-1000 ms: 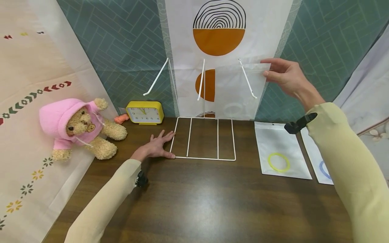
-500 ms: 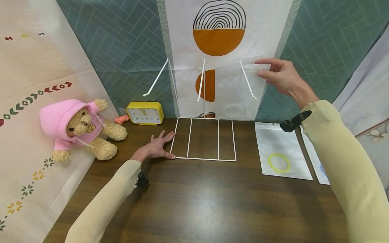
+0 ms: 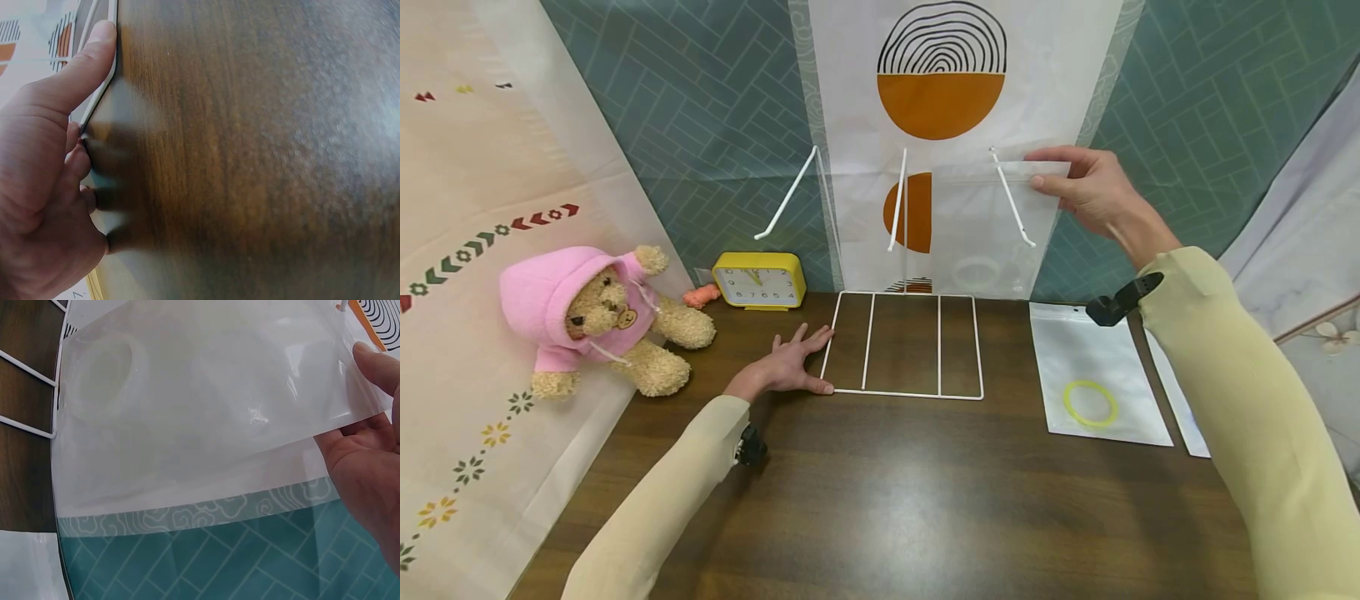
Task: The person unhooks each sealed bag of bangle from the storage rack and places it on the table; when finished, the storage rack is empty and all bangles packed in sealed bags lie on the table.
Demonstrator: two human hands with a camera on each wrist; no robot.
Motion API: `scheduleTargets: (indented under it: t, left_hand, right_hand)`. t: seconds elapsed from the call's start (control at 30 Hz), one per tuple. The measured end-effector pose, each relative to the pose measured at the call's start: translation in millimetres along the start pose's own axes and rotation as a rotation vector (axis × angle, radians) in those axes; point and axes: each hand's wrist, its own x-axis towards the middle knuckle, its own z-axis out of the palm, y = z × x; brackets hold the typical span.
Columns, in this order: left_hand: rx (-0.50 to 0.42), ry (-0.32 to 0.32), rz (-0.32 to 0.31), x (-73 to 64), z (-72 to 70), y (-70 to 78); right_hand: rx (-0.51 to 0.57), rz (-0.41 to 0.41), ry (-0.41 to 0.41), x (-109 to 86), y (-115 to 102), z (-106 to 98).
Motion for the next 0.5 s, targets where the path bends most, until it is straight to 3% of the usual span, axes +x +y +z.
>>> scheduleTargets:
  t: [0.5]
  left_hand:
    - [-0.018, 0.004, -0.002, -0.4, 0.3, 0.9]
  right_hand:
    - [-0.011, 0.024, 0.003, 6.2, 2.1, 5.3]
